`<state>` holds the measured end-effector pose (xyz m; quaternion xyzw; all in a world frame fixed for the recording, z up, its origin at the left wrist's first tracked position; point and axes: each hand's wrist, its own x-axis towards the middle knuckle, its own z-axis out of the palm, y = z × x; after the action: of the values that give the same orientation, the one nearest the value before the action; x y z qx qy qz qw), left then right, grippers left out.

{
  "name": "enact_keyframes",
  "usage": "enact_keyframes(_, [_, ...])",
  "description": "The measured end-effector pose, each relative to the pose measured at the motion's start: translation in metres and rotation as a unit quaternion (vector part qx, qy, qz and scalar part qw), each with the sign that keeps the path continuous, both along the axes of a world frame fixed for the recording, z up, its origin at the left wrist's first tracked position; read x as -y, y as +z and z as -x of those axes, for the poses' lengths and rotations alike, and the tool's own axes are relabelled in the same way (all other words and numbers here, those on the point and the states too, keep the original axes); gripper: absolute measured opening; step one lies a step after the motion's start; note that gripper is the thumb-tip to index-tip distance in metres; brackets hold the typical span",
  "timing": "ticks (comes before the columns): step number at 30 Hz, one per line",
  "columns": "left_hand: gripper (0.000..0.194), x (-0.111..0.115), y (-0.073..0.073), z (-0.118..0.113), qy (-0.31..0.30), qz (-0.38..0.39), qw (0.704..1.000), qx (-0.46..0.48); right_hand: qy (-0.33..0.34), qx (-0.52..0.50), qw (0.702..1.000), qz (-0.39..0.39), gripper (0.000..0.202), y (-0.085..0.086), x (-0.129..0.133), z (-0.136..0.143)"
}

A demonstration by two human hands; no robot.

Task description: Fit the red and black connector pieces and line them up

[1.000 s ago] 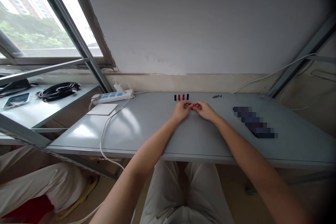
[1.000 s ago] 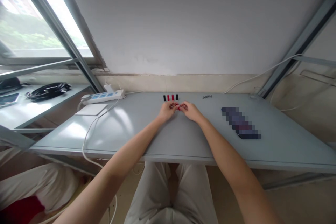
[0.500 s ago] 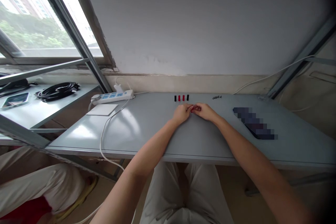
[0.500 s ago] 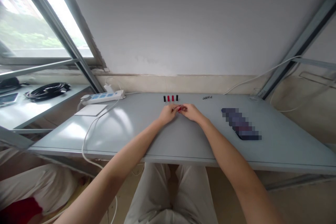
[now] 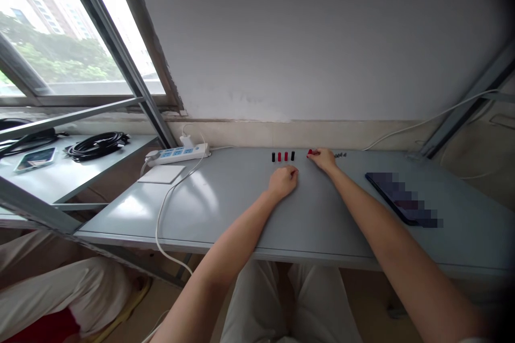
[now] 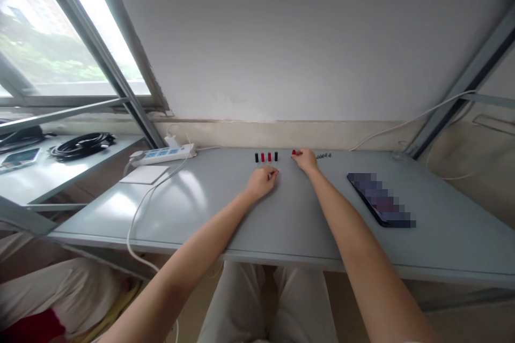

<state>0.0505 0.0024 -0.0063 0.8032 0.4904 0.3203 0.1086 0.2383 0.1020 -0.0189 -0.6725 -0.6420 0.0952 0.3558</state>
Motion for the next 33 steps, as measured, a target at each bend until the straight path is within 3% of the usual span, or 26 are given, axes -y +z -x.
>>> enact_keyframes(8, [0.027, 0.001, -0.001, 0.0, -0.004, 0.0, 1.0, -0.026, -0.016, 0.02, 0.999, 0.018, 0.021, -0.012, -0.013, 0.001])
enact_keyframes(20, [0.026, 0.002, 0.0, -0.001, -0.006, 0.001, 1.0, -0.017, -0.015, 0.021, 0.999, 0.023, 0.021, -0.012, -0.02, 0.005])
enact_keyframes(33, [0.026, 0.005, 0.002, -0.001, -0.008, 0.008, 1.0, -0.03, -0.014, 0.079, 0.993, 0.085, 0.018, -0.016, -0.023, 0.003])
